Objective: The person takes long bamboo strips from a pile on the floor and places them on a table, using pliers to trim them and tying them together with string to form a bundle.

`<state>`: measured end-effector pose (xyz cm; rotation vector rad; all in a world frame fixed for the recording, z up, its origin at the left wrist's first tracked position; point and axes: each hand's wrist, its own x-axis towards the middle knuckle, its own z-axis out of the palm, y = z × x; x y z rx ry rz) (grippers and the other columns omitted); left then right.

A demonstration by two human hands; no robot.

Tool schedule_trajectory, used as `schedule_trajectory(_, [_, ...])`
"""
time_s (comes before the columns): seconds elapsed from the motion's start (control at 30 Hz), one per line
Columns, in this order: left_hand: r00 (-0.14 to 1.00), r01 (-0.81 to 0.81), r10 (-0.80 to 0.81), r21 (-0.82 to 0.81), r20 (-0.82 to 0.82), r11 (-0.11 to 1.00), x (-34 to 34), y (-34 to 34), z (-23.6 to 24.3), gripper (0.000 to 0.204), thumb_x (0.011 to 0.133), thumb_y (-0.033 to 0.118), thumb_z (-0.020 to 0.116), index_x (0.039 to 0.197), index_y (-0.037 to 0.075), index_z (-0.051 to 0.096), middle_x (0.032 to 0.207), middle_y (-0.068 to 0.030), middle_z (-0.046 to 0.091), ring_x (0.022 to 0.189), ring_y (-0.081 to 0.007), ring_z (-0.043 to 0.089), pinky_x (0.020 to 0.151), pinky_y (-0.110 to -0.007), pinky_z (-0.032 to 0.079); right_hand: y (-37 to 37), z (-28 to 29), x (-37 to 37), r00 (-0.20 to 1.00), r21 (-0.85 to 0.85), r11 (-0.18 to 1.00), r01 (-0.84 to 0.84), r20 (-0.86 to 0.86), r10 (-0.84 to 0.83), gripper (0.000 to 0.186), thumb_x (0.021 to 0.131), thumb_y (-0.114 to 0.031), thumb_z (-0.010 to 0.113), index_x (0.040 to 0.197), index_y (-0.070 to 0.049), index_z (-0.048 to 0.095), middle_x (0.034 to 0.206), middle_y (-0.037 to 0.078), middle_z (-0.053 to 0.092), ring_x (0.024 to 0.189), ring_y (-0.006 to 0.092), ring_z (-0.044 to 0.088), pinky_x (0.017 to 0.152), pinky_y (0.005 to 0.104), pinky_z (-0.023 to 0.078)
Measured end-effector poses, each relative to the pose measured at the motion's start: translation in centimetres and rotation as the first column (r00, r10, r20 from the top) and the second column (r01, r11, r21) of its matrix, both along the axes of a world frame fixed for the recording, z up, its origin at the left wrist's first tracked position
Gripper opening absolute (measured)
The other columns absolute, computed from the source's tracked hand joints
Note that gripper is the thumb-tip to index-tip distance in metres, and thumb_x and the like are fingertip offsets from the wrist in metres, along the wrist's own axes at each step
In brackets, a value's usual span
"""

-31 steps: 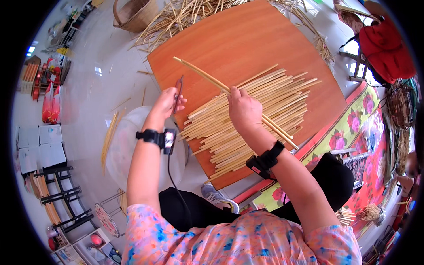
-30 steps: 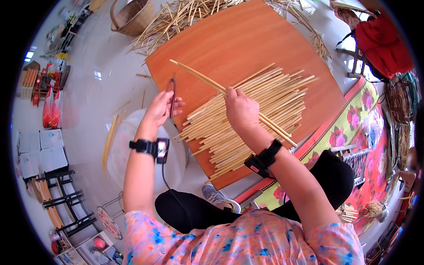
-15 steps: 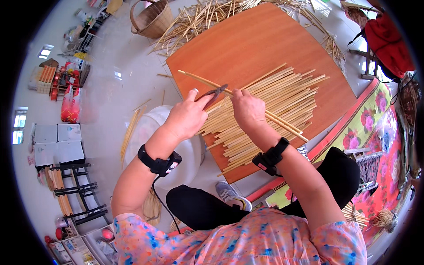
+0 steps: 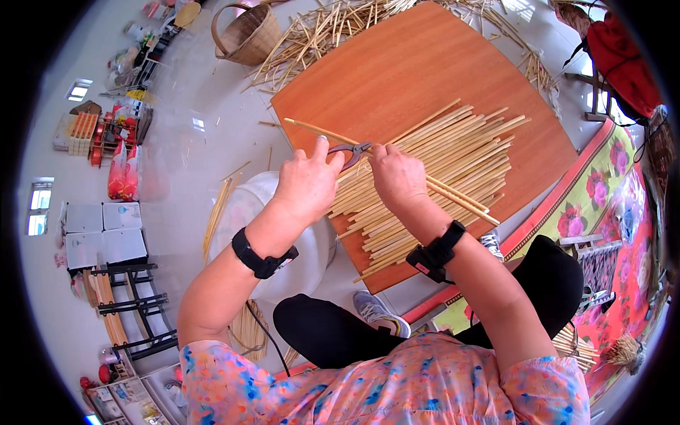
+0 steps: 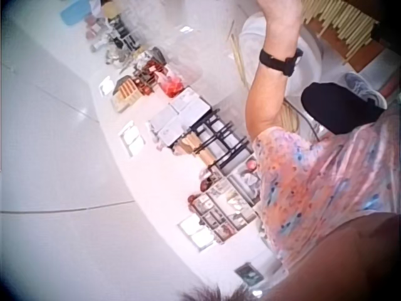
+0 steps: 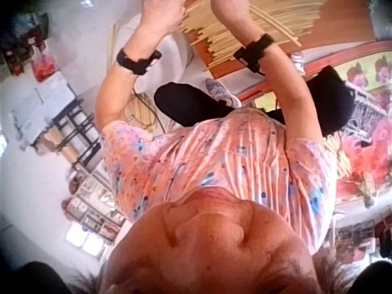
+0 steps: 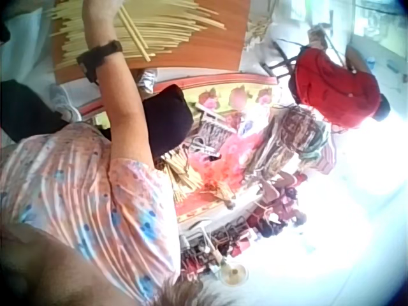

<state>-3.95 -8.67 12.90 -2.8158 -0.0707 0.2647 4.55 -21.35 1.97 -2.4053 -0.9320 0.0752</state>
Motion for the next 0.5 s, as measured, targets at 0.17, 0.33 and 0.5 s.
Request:
schedule_trajectory(0.17, [0.999, 0.017, -0.017, -0.015, 0.036, 1.000, 0.3, 0.0, -0.4, 0.018, 0.077, 0.014, 0.065, 0.094, 0.010, 0.061, 0.092, -0.0112, 0.054, 0.077, -0.0290, 0.063, 0.062, -0.042, 0.055, 0.0, -0.1, 0.0, 1.000, 0.029, 1.000, 0.006, 0.006, -0.006, 0.020, 0.093, -0.021, 0.053, 0.102, -0.004, 0.058, 0.086, 0.012, 0.064, 0.078, 0.0311, 0.066, 0.067, 0.0414, 0.053])
schedule_trajectory(0.33, [0.993, 0.062, -0.061, -0.007, 0.096, 0.998, 0.8, -0.8, -1.0, 0.013, 0.076, 0.013, 0.065, 0.088, 0.011, 0.061, 0.089, -0.0107, 0.051, 0.074, -0.0288, 0.062, 0.063, -0.042, 0.054, 0.0, -0.6, -0.1, 1.000, -0.010, 1.000, 0.013, -0.015, -0.013, 0.018, 0.094, -0.018, 0.050, 0.102, -0.004, 0.057, 0.086, 0.014, 0.064, 0.076, 0.0318, 0.066, 0.066, 0.0418, 0.053])
schedule_trajectory(0.5, [0.994, -0.016, 0.020, -0.038, 0.106, 0.999, 1.4, -1.4, -0.7, 0.008, 0.076, 0.013, 0.063, 0.084, 0.011, 0.061, 0.089, -0.0115, 0.052, 0.075, -0.0298, 0.063, 0.062, -0.042, 0.053, -0.1, -0.5, 0.5, 1.000, 0.011, 1.000, 0.024, 0.012, -0.024, 0.017, 0.094, -0.017, 0.049, 0.100, -0.004, 0.056, 0.086, 0.014, 0.063, 0.074, 0.0318, 0.066, 0.064, 0.0418, 0.054])
